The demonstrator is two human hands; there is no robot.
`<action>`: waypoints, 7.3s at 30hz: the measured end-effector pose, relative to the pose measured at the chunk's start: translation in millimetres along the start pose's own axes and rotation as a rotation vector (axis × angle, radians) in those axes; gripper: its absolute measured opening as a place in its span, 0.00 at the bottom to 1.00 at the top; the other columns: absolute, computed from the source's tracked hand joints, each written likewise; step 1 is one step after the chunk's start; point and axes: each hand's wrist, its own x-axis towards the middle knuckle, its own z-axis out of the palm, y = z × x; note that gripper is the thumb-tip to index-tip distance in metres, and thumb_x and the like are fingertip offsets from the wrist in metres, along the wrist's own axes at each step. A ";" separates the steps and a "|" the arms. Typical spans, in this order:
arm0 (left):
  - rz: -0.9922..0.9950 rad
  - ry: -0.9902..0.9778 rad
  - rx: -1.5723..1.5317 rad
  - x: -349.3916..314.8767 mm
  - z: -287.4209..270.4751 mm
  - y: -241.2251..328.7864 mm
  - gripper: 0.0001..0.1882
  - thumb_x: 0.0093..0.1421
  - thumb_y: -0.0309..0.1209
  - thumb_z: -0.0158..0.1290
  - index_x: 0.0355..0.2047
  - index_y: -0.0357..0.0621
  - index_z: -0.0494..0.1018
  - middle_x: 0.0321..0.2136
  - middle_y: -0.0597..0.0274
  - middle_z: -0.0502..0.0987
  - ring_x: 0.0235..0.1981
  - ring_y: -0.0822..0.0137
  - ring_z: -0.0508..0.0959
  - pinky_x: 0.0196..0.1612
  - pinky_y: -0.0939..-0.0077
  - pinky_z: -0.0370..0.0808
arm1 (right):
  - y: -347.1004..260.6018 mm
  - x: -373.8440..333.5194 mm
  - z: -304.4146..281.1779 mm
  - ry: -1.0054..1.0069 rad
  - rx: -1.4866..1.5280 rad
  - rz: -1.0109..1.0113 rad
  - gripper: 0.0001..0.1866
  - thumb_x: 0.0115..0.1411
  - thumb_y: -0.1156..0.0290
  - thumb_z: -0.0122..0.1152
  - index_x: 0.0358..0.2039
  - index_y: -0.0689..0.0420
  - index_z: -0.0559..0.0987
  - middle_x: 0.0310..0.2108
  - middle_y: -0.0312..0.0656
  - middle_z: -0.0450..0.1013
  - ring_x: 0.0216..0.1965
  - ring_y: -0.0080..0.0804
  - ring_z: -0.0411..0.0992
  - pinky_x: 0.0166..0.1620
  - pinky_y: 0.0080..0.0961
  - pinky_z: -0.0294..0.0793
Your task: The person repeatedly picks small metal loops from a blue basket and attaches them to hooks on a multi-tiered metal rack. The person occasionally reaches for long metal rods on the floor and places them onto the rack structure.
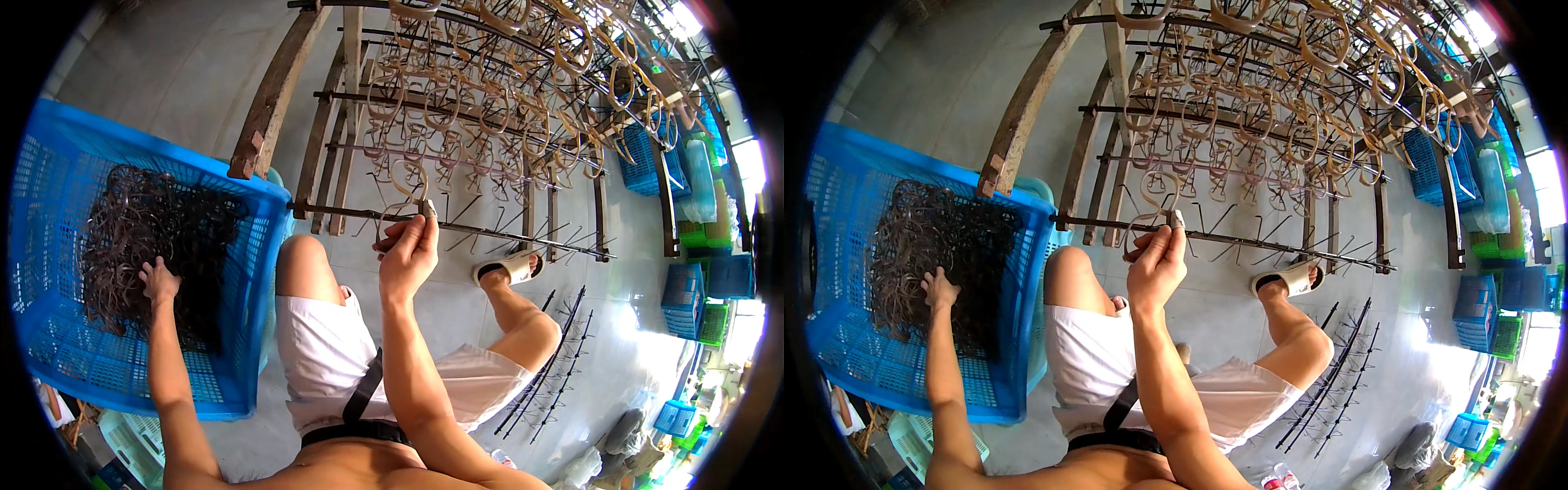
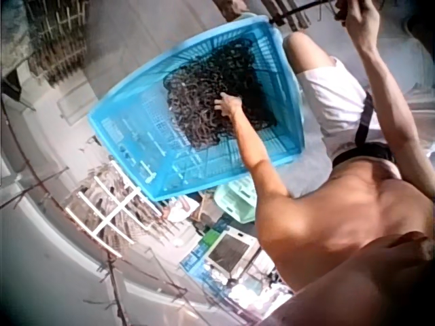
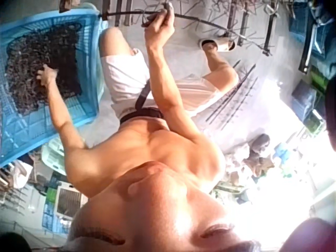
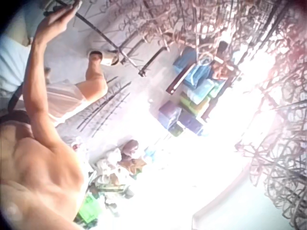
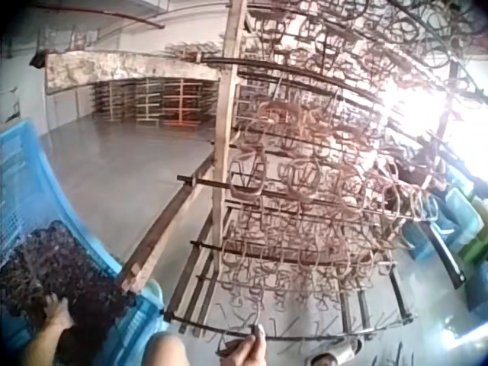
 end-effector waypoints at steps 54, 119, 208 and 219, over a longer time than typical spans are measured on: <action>0.208 0.183 -1.867 -118.7 52.7 59.5 0.14 0.61 0.34 0.50 0.42 0.37 0.73 0.32 0.64 0.77 0.27 0.76 0.74 0.32 0.82 0.72 | 1.4 -9.5 4.9 -0.239 -0.293 -0.137 0.16 0.64 0.71 0.46 0.52 0.59 0.68 0.14 0.36 0.67 0.15 0.20 0.65 0.18 0.20 0.66; 0.177 0.296 -1.494 -112.1 -30.2 11.6 0.18 0.62 0.44 0.49 0.32 0.40 0.73 0.23 0.64 0.75 0.20 0.77 0.70 0.23 0.83 0.68 | -9.7 36.9 -62.1 0.051 0.331 -0.049 0.10 0.65 0.67 0.45 0.31 0.59 0.71 0.14 0.30 0.61 0.09 0.16 0.56 0.09 0.16 0.54; 0.405 0.486 -2.026 -168.7 -48.2 -18.8 0.08 0.64 0.32 0.46 0.36 0.39 0.65 0.15 0.68 0.67 0.18 0.80 0.68 0.24 0.86 0.67 | -20.5 -148.8 119.7 -1.560 0.219 0.530 0.12 0.62 0.65 0.53 0.38 0.61 0.68 0.28 0.35 0.71 0.23 0.19 0.67 0.26 0.18 0.67; 0.236 0.209 -2.128 -176.7 -65.0 -2.1 0.09 0.64 0.38 0.46 0.37 0.48 0.63 0.20 0.68 0.67 0.14 0.75 0.67 0.08 0.86 0.59 | -21.2 -162.2 108.3 -0.714 -0.208 -0.753 0.14 0.54 0.73 0.58 0.42 0.57 0.72 0.34 0.46 0.73 0.32 0.44 0.73 0.31 0.36 0.74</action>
